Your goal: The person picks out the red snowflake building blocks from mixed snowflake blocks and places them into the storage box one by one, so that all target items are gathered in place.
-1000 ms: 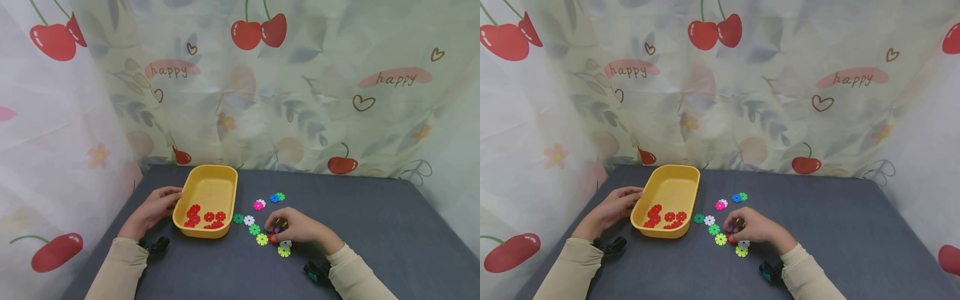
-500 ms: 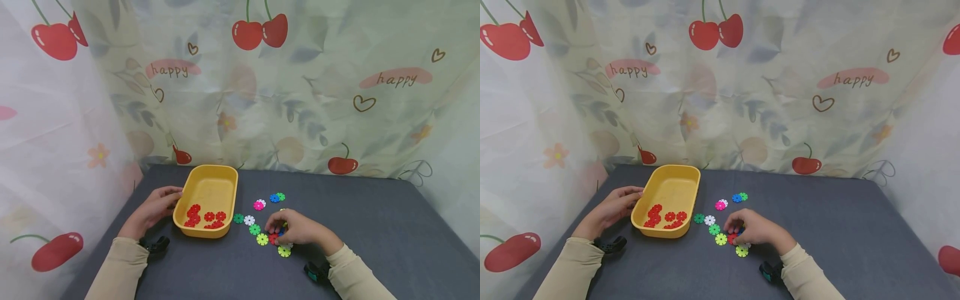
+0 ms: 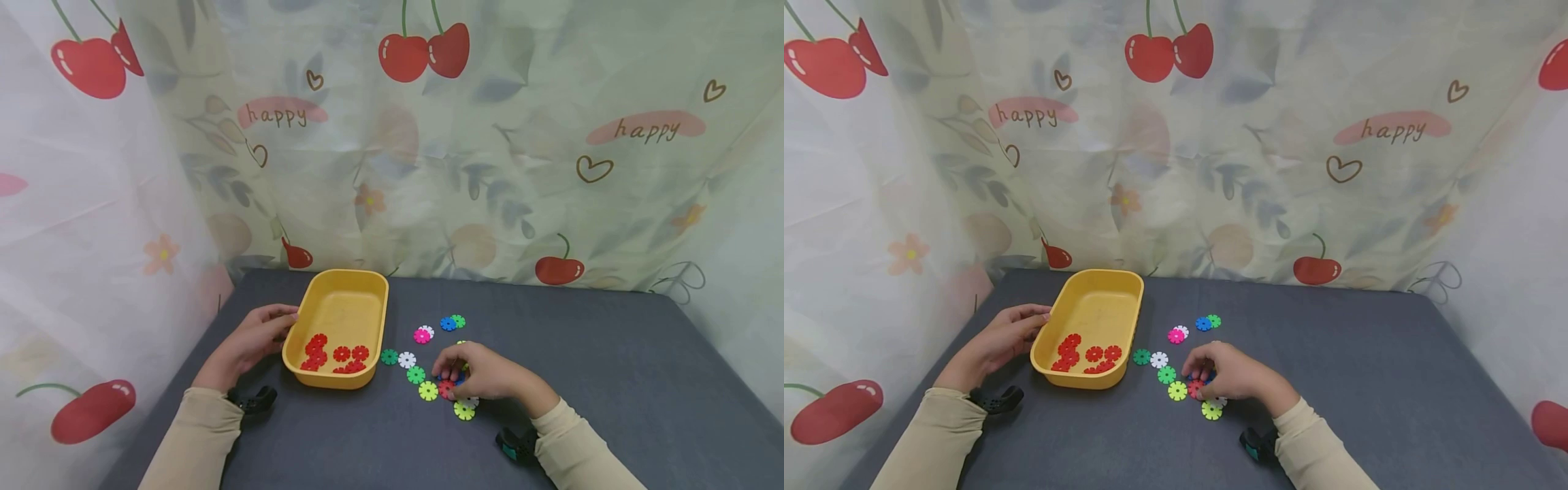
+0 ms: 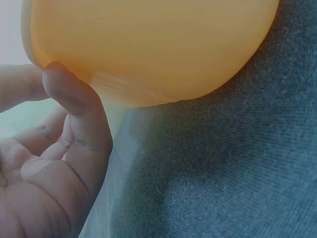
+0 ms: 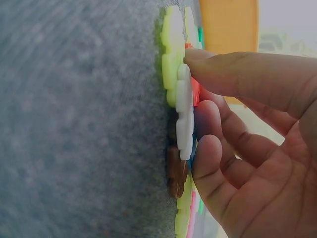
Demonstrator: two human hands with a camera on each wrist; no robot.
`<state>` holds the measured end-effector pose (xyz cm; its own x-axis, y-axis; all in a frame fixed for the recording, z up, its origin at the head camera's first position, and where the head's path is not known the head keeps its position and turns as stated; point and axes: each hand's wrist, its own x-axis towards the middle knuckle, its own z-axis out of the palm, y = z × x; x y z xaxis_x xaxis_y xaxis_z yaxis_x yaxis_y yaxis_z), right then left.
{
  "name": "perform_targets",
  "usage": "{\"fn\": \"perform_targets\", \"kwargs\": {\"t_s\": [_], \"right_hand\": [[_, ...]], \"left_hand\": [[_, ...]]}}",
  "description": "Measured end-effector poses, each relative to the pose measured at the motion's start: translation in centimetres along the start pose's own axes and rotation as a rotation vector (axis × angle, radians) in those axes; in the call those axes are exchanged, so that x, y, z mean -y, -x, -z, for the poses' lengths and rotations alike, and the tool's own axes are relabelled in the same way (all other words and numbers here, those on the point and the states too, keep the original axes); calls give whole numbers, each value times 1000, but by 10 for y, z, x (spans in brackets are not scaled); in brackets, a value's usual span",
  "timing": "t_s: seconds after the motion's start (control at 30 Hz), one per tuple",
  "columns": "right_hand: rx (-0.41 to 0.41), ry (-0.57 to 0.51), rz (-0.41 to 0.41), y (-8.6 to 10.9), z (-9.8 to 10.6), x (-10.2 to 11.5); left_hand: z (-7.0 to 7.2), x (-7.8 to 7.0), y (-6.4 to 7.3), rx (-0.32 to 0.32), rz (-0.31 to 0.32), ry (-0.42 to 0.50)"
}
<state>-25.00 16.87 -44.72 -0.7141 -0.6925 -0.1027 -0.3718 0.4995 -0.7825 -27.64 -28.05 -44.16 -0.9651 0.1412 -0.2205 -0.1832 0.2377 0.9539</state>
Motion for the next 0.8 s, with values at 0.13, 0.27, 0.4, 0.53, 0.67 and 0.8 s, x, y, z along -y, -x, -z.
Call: {"fn": "perform_targets", "kwargs": {"t_s": [0.13, 0.27, 0.4, 0.53, 0.67, 0.8], "right_hand": [[-6, 11, -6, 0, 0, 0], [-16, 17, -11, 0, 0, 0], [-26, 18, -1, -1, 0, -2], [-19, 10, 22, -2, 0, -4], [-54, -22, 45, -3, 1, -4], [-125, -106, 72, -7, 3, 0]], "left_hand": [[0, 0, 0, -2, 5, 2], [-1, -1, 1, -6, 9, 4], [-1, -1, 2, -9, 7, 4], [-1, -1, 4, -9, 7, -1], [-1, -1, 4, -6, 10, -10], [-1, -1, 3, -4, 10, -11]]}}
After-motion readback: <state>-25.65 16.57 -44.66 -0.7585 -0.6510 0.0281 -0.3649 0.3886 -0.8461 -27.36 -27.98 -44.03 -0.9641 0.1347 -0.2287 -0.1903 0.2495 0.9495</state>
